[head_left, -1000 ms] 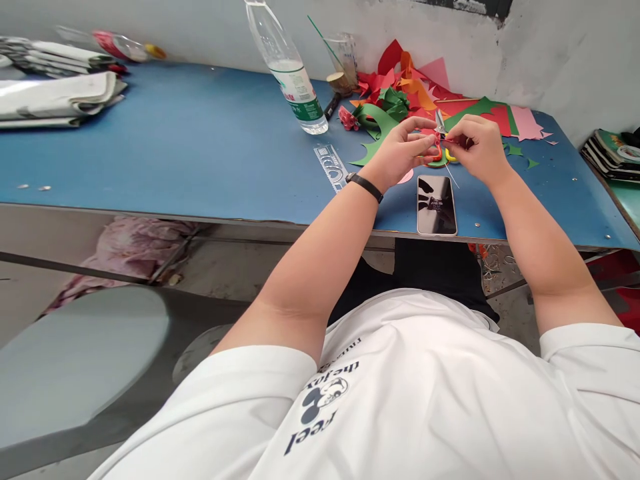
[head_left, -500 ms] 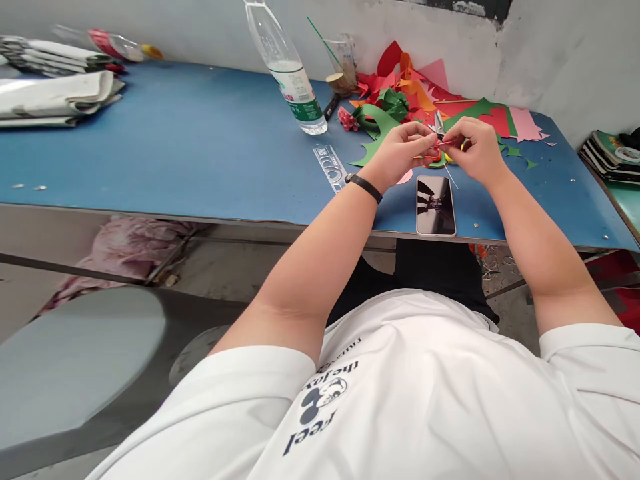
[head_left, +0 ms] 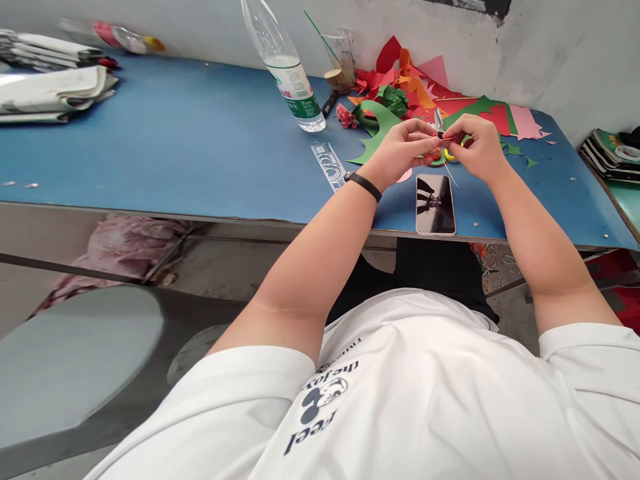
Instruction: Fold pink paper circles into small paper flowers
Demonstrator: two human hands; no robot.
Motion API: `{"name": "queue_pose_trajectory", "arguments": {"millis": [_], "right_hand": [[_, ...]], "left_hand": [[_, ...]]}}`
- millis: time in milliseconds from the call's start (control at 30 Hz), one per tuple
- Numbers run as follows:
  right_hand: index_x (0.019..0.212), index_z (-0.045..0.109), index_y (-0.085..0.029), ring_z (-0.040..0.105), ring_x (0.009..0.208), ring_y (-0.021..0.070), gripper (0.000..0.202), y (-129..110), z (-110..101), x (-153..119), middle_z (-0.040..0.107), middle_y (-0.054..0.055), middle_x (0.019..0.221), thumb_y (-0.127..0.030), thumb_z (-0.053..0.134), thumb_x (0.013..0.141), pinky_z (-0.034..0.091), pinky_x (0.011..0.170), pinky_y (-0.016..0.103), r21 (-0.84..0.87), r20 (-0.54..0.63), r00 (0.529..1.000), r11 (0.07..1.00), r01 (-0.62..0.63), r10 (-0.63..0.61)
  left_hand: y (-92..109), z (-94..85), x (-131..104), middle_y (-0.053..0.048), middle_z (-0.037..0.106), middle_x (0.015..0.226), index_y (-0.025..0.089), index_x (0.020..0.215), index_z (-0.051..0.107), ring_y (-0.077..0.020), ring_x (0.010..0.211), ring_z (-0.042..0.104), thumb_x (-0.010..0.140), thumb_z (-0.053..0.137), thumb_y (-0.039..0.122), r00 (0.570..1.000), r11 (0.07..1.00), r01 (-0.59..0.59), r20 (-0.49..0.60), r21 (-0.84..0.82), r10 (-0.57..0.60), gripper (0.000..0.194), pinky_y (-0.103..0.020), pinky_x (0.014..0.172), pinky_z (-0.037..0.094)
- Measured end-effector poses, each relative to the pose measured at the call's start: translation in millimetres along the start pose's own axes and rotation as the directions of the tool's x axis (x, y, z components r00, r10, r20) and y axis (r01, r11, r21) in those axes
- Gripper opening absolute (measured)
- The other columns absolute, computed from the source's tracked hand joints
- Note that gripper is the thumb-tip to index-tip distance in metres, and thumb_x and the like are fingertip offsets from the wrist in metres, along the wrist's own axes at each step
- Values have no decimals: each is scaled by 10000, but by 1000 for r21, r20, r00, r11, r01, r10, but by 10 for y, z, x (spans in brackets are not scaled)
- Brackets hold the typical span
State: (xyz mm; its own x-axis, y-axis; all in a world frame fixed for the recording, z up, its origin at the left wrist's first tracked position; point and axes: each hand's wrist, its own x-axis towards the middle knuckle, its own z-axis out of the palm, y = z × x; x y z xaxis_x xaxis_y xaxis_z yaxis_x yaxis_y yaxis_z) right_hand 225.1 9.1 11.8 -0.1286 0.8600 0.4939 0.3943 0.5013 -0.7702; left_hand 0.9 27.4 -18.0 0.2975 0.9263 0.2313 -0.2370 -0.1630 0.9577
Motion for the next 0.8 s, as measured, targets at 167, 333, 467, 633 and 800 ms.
{"name": "queue_pose_trajectory", "arguments": {"millis": [167, 333, 467, 633, 800], "right_hand": [[913, 744, -333, 802, 1183, 402, 446, -102, 4, -37, 793, 84, 1026, -429, 1172, 828, 769, 931, 540, 21, 1, 1000, 999, -28, 28], [915, 701, -329, 806, 1168, 406, 501, -261, 19, -56, 757, 52, 905, -424, 1182, 809, 762, 936, 551, 76, 10, 997, 995, -72, 71], [880, 684, -319, 812, 1037, 373, 500, -170, 41, -11, 713, 25, 815, -397, 1173, 806, 758, 874, 535, 114, 39, 994, 988, -108, 105], [914, 695, -314, 806, 929, 338, 607, 28, 59, 41, 728, 13, 792, -487, 1255, 757, 758, 840, 525, 148, 105, 986, 979, -141, 127], [943, 681, -333, 750, 840, 314, 661, 215, 50, 100, 711, 1, 781, -670, 1231, 799, 765, 857, 556, 126, 101, 987, 982, -139, 127]], "left_hand": [[52, 12, -27, -22, 871, 1009, 245, 1063, 708, -210, 981, 922, 1045, 1020, 211, 1000, 1000, 27, -16, -3, -27, 315, -311, 939, 747], [70, 24, -15, -22, 871, 955, 259, 1117, 716, -252, 936, 938, 1080, 949, 269, 995, 996, 91, 30, 15, -92, 236, -379, 970, 762], [68, 44, -27, -27, 849, 940, 254, 1054, 708, -277, 1002, 945, 1048, 936, 216, 997, 995, 66, 42, 69, -69, 231, -422, 1044, 757], [57, 55, -52, -44, 812, 890, 237, 909, 693, -315, 1110, 914, 956, 1022, 109, 999, 991, -26, 41, 131, 21, 356, -497, 1163, 744], [-14, 29, 1, -32, 793, 855, 246, 848, 683, -315, 1075, 905, 889, 1077, 86, 997, 988, -50, 62, 148, 41, 427, -539, 1208, 743]]}}
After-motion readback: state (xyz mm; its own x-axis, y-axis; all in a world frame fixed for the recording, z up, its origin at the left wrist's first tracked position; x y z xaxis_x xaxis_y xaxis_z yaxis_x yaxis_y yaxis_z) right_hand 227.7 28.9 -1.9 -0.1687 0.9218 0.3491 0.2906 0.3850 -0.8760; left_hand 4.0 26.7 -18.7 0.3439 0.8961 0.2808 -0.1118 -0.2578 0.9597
